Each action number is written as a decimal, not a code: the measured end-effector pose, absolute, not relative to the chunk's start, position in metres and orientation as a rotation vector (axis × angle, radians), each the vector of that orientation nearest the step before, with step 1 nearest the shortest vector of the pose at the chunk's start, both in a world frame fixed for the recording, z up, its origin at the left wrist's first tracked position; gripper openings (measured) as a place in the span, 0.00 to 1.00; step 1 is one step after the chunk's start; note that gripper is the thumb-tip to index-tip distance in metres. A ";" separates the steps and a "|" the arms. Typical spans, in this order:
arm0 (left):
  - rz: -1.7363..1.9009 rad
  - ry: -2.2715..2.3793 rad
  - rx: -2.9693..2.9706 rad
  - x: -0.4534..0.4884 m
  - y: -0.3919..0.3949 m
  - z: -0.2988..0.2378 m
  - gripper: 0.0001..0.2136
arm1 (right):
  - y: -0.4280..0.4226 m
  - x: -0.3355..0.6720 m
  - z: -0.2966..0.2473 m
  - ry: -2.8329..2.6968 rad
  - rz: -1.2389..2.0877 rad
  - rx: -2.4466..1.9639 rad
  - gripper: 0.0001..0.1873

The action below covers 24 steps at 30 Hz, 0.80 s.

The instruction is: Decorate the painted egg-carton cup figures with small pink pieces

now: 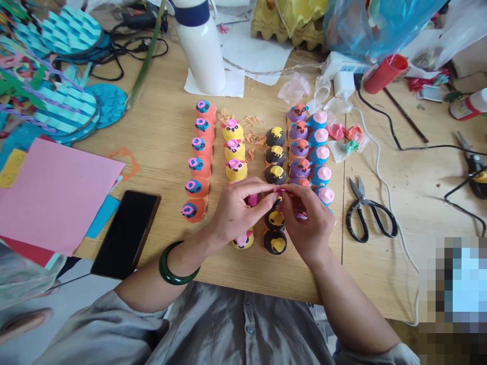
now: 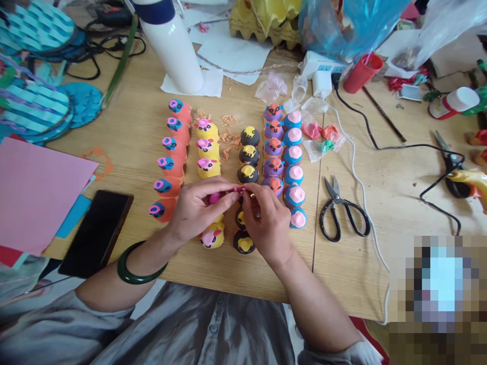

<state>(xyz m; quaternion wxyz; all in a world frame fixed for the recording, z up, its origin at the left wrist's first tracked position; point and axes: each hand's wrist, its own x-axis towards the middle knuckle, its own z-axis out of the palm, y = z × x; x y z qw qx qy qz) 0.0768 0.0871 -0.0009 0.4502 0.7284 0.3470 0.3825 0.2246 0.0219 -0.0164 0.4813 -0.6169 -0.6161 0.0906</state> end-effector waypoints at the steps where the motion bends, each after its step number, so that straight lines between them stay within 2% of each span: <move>1: 0.930 0.858 1.796 0.077 0.087 0.000 0.08 | 0.022 0.225 -0.016 -1.519 0.192 -1.509 0.09; 13: 0.962 0.852 1.979 0.077 0.087 -0.006 0.08 | 0.021 0.227 -0.015 -1.731 -0.027 -1.535 0.14; 24: 0.892 0.839 2.065 0.075 0.088 -0.001 0.11 | 0.020 0.232 -0.019 -1.838 -0.057 -1.511 0.17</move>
